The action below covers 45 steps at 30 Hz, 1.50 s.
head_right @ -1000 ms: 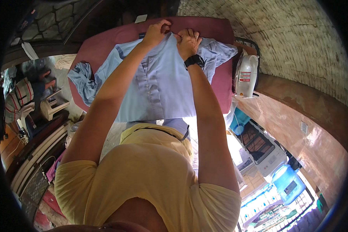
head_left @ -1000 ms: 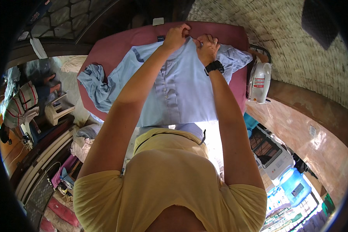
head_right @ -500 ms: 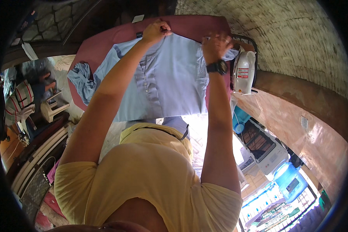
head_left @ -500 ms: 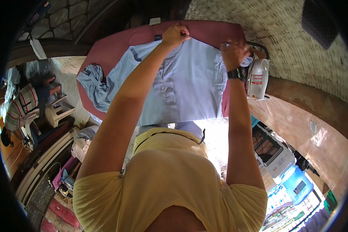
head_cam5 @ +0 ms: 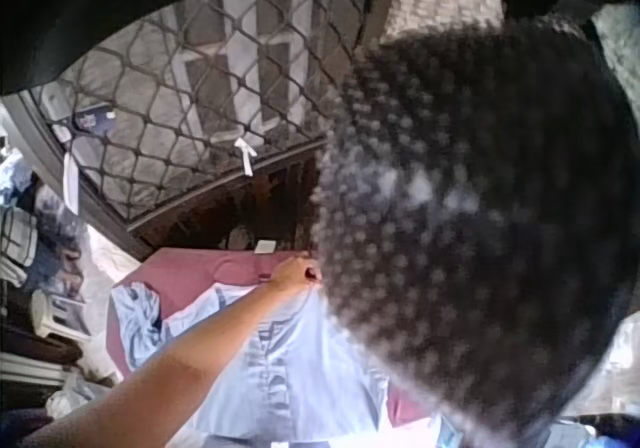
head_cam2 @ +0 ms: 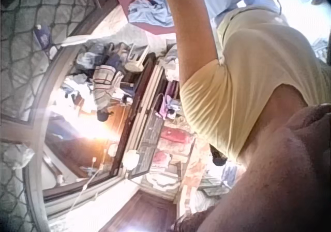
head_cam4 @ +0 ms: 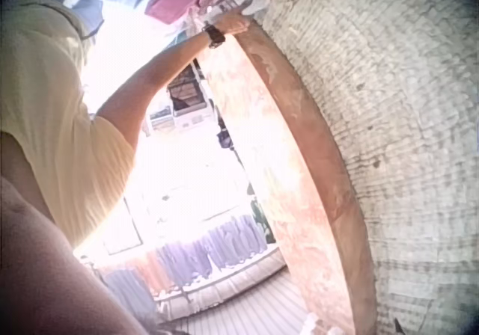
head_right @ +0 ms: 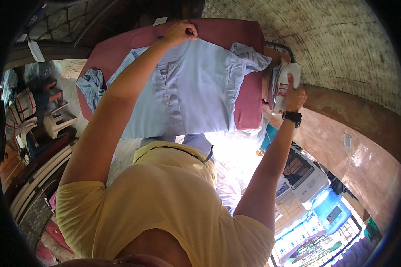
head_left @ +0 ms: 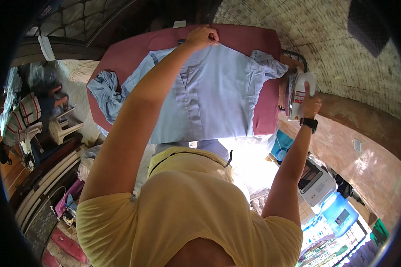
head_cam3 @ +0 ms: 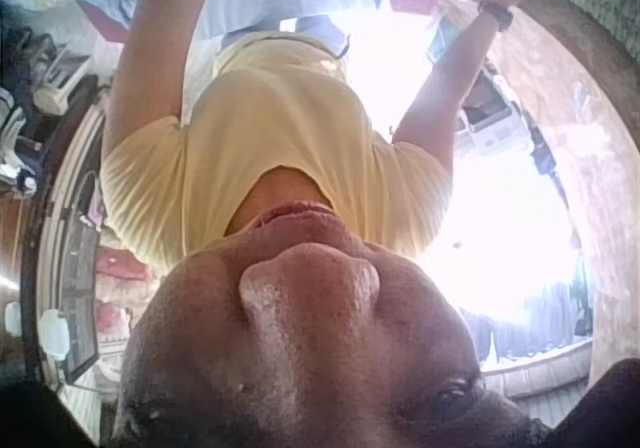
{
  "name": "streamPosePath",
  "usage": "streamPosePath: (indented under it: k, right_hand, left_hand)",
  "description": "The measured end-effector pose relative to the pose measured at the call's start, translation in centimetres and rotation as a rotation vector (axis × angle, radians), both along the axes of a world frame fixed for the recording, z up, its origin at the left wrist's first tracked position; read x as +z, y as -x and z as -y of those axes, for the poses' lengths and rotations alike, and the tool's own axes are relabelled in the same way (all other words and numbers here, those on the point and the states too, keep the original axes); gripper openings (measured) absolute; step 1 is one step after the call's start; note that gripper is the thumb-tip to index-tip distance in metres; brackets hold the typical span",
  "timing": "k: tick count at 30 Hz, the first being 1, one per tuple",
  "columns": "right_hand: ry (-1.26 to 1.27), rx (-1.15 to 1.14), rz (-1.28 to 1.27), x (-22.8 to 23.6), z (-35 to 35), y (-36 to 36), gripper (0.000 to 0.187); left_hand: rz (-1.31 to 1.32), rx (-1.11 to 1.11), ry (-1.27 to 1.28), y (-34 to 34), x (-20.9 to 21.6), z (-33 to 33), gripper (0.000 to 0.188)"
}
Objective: The person irons a blue collared shirt on a pink ironing board using an iron, pressing the sleeves and torso before folding the garment.
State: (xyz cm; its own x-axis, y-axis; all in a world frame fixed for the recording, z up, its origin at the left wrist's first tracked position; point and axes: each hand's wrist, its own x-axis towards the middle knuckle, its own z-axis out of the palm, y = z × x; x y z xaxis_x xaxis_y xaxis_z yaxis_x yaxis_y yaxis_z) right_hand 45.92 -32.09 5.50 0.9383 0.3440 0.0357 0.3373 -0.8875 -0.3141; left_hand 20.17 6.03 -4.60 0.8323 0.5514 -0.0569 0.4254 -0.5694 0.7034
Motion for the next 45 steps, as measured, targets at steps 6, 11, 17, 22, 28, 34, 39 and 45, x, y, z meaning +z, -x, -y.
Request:
streamPosePath:
  k: [6, 11, 17, 22, 28, 34, 39, 45]
  right_hand:
    - [-0.289, 0.431, 0.211, 6.8, -3.7, 7.2, 0.052]
    - [-0.078, 0.571, 0.648, -0.6, -11.4, 15.0, 0.057]
    - [-0.158, 0.624, 0.043, -0.7, -18.4, 20.7, 0.061]
    - [-0.211, 0.542, -0.047, -1.3, -21.6, 20.5, 0.060]
    - [-0.113, 0.575, -0.092, -0.7, -23.0, 20.7, 0.067]
    - [-0.089, 0.592, -0.097, -1.1, -22.9, 20.5, 0.069]
    - [-0.065, 0.544, -0.097, -1.3, -23.4, 20.8, 0.069]
    - [-0.327, 0.562, -0.349, -2.3, -22.7, 18.6, 0.060]
  left_hand:
    - [0.060, -0.042, -0.015, 1.3, -0.4, -0.1, 0.022]
    - [0.388, 0.176, 0.102, 3.1, -0.3, 0.0, 0.018]
    - [0.249, 0.327, -0.062, 11.4, 0.6, 5.4, 0.013]
    - [0.193, 0.241, -0.099, 13.0, -0.2, 8.4, 0.021]
    - [0.086, 0.240, -0.179, 12.4, -0.1, 9.1, 0.022]
    - [0.149, 0.279, -0.013, 12.3, -0.2, 9.6, 0.021]
    - [0.158, 0.275, -0.159, 12.4, -0.8, 9.5, 0.022]
    - [0.269, 0.450, 0.064, 13.5, 0.8, 8.6, 0.020]
